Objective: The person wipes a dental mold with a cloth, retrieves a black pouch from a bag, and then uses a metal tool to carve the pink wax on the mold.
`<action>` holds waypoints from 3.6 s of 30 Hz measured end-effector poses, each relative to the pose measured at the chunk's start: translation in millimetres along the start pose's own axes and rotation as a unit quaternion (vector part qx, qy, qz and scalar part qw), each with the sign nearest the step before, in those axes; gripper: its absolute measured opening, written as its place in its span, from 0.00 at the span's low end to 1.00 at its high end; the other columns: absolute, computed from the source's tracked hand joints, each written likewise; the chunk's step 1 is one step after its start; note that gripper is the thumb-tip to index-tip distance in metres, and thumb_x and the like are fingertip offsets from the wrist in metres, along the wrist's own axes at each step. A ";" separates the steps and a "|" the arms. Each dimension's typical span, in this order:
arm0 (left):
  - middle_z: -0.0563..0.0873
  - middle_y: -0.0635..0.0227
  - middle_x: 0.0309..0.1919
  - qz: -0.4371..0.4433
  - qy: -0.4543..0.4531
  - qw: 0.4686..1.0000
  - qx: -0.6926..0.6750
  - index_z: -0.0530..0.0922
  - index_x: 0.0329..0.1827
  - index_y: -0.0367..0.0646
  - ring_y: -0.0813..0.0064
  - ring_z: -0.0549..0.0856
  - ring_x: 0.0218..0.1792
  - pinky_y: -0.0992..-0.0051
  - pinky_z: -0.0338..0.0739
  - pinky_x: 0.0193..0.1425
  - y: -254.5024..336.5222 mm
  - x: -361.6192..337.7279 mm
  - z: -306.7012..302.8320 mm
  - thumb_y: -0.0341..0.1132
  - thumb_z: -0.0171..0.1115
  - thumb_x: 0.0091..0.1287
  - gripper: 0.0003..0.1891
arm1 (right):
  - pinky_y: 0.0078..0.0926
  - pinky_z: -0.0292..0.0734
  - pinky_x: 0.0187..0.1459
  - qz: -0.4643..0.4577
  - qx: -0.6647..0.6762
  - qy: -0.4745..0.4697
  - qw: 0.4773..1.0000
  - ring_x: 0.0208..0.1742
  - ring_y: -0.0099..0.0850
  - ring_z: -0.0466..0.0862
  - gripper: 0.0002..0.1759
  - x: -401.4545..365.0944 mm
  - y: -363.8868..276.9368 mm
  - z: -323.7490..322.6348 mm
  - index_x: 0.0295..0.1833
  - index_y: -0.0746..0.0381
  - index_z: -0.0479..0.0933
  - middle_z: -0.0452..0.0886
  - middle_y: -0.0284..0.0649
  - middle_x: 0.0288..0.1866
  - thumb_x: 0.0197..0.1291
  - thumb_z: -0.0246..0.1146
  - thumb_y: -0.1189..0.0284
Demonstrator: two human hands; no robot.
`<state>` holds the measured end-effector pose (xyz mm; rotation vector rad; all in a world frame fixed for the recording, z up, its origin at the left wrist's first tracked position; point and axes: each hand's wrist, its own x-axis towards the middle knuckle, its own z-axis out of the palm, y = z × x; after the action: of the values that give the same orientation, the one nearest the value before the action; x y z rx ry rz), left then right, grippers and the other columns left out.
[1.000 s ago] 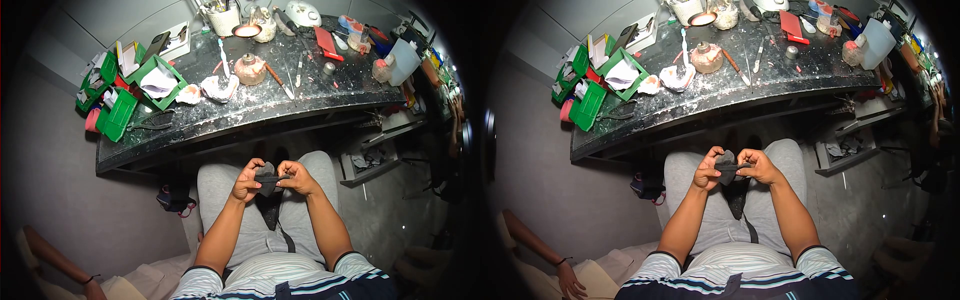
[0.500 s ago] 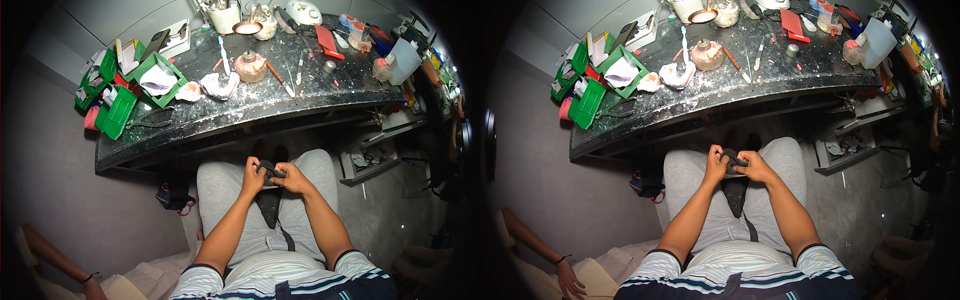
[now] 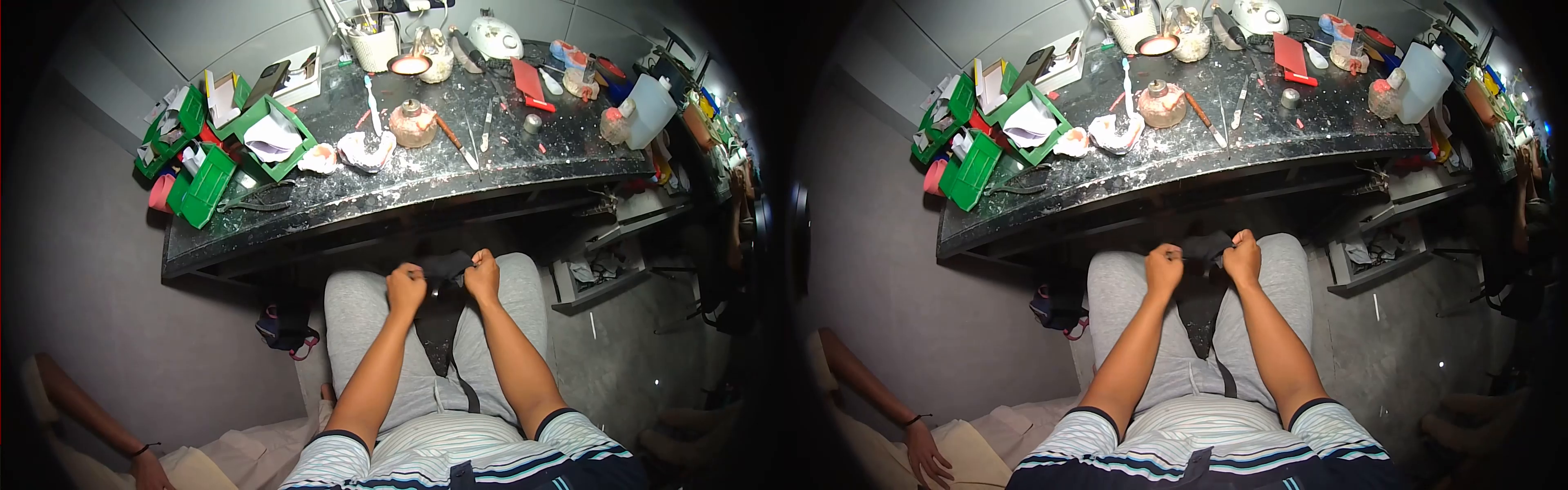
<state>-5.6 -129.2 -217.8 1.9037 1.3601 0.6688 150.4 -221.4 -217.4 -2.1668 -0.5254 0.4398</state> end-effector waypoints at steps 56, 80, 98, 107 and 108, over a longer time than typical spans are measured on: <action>0.82 0.39 0.62 -0.002 -0.204 0.967 0.155 0.78 0.66 0.38 0.46 0.81 0.65 0.52 0.73 0.70 -28.4 123.3 55.4 0.46 0.57 0.72 0.26 | 0.45 0.77 0.67 -0.280 -0.012 0.052 0.959 0.69 0.50 0.80 0.24 113.5 9.3 105.6 0.65 0.59 0.80 0.80 0.54 0.66 0.71 0.55 0.59; 0.88 0.39 0.45 -0.146 -0.170 0.921 0.320 0.84 0.53 0.33 0.42 0.90 0.45 0.50 0.85 0.51 -94.3 17.2 2.3 0.37 0.68 0.61 0.20 | 0.42 0.87 0.47 -0.071 -0.319 -0.278 0.903 0.52 0.40 0.91 0.17 51.9 65.7 120.2 0.50 0.55 0.88 0.89 0.44 0.54 0.68 0.56 0.61; 0.88 0.39 0.46 -0.176 -0.159 0.935 0.263 0.85 0.53 0.33 0.43 0.90 0.46 0.51 0.84 0.52 -124.6 -23.7 -37.0 0.37 0.67 0.61 0.20 | 0.43 0.85 0.53 -0.085 -0.245 -0.247 0.934 0.56 0.43 0.89 0.19 31.7 43.8 138.6 0.52 0.59 0.87 0.88 0.47 0.57 0.67 0.57 0.61; 0.88 0.39 0.47 -0.187 -0.160 0.942 0.228 0.85 0.53 0.33 0.43 0.90 0.46 0.51 0.84 0.52 -129.9 -28.6 -56.1 0.37 0.67 0.62 0.20 | 0.45 0.83 0.58 -0.101 -0.224 -0.223 0.943 0.55 0.47 0.89 0.16 19.3 33.7 89.8 0.50 0.63 0.87 0.87 0.53 0.56 0.62 0.62 0.69; 0.88 0.39 0.47 -0.188 -0.161 0.943 0.223 0.85 0.53 0.33 0.43 0.90 0.47 0.52 0.84 0.52 -130.7 -29.7 -59.5 0.37 0.67 0.62 0.20 | 0.46 0.83 0.58 -0.052 -0.243 -0.258 0.934 0.55 0.48 0.89 0.14 22.5 -1.6 55.0 0.48 0.64 0.88 0.87 0.54 0.55 0.59 0.63 0.71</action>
<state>-136.4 -115.7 -282.8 1.8940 1.6852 -0.1527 142.8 -173.0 -251.1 -2.4682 -1.1344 0.9078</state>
